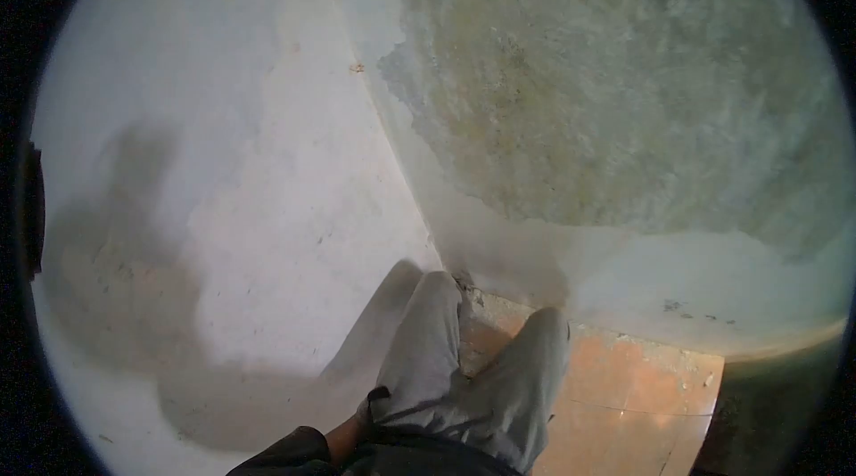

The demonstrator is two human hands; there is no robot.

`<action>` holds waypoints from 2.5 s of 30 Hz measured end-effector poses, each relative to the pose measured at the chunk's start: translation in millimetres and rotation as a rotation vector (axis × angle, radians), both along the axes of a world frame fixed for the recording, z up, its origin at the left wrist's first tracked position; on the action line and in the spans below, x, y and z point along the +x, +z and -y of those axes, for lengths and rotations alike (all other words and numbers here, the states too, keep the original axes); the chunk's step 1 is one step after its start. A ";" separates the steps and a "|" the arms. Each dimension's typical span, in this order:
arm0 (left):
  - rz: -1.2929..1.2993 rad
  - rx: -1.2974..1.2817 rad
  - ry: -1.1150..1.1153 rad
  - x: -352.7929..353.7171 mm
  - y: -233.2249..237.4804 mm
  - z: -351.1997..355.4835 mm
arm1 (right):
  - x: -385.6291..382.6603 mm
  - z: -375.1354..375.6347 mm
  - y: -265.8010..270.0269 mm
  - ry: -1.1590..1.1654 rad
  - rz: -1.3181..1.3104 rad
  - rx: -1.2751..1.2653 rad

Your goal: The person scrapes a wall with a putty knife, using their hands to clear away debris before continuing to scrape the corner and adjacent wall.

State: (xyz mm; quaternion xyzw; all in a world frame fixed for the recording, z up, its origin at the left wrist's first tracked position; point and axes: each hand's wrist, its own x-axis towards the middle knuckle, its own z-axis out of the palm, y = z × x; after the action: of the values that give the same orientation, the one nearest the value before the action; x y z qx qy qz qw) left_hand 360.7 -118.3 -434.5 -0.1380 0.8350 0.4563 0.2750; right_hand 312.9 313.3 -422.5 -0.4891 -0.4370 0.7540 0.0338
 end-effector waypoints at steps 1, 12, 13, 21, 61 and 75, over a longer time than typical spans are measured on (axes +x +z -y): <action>-0.018 0.002 -0.030 -11.2 7.4 -2.6 | 6.3 -3.0 5.6 -0.028 -0.031 0.008; -0.147 0.399 0.409 -130.6 196.6 -51.6 | 21.6 -83.1 109.3 -0.087 -0.357 0.142; -0.261 0.400 0.379 -137.4 219.5 -59.8 | 14.5 -74.9 149.5 -0.075 -0.397 0.184; -1.023 0.208 -0.068 -188.6 369.3 -138.3 | -63.2 27.5 334.2 0.401 -0.702 0.128; -1.809 -0.364 0.027 -404.7 469.3 -83.3 | -274.8 244.1 483.3 0.803 -0.887 0.121; -1.801 -0.436 0.004 -404.5 479.1 -81.1 | -262.8 254.2 483.7 0.699 -0.928 0.034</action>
State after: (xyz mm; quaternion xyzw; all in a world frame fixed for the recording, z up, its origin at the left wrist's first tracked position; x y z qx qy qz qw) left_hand -43.8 -37.2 44.6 0.2184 0.8007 0.2246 -0.5106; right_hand 50.1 59.1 61.1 0.0667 -0.5241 0.8488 -0.0212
